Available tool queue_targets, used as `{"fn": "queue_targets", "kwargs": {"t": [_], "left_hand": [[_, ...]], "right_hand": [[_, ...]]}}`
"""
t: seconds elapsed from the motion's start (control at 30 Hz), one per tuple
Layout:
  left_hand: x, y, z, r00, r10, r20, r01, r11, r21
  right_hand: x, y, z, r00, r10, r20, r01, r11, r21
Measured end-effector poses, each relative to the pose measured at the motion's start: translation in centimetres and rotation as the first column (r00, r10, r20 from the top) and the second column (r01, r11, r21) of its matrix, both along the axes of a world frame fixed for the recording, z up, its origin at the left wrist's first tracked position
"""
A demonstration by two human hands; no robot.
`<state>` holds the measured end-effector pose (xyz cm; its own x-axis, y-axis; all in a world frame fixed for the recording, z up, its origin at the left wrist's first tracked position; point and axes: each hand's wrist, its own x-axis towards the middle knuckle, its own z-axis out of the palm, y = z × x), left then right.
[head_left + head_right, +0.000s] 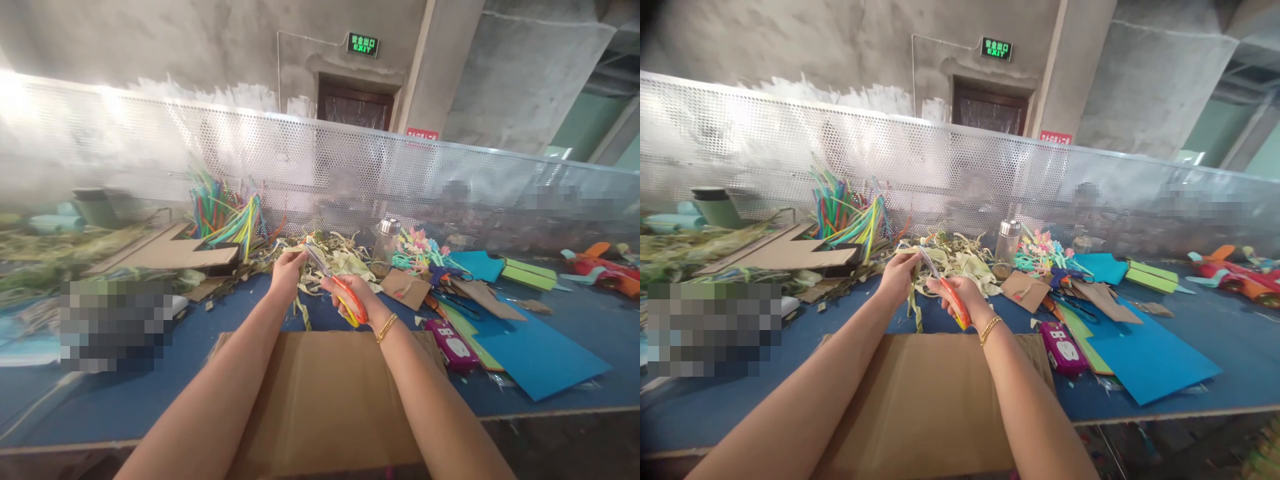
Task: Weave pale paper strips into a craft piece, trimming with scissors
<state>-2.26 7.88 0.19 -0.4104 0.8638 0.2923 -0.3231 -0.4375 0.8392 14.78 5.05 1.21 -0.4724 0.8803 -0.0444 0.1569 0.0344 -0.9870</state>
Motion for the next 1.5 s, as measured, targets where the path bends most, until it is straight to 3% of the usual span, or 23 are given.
{"fn": "queue_targets", "kwargs": {"t": [0.4,1.07,1.2,1.3,1.43,1.5], "left_hand": [[0.2,-0.1,0.0,0.996,0.041,-0.076,-0.045,0.997,-0.057],[0.3,-0.2,0.0,0.997,0.004,-0.082,-0.005,1.0,-0.011],[0.1,-0.2,-0.1,0.998,0.003,-0.06,-0.004,1.0,-0.029],[-0.1,0.0,-0.3,0.999,-0.014,-0.036,0.011,0.996,-0.089],[-0.2,0.2,-0.5,0.995,-0.099,-0.003,0.098,0.987,-0.129],[-0.1,0.2,-0.5,0.989,-0.147,0.01,0.147,0.979,-0.142]], "right_hand": [[0.0,-0.2,0.2,0.999,-0.03,-0.02,0.03,1.0,0.006],[0.1,-0.4,0.4,0.999,-0.053,-0.004,0.053,0.998,0.025],[0.1,-0.4,0.6,0.997,-0.07,-0.028,0.073,0.99,0.12],[0.8,-0.1,0.9,0.99,-0.125,-0.06,0.137,0.948,0.287],[3.1,1.1,1.1,0.965,-0.241,0.102,0.16,0.853,0.497],[4.4,1.9,1.0,0.944,-0.261,0.2,0.13,0.854,0.504]]}}
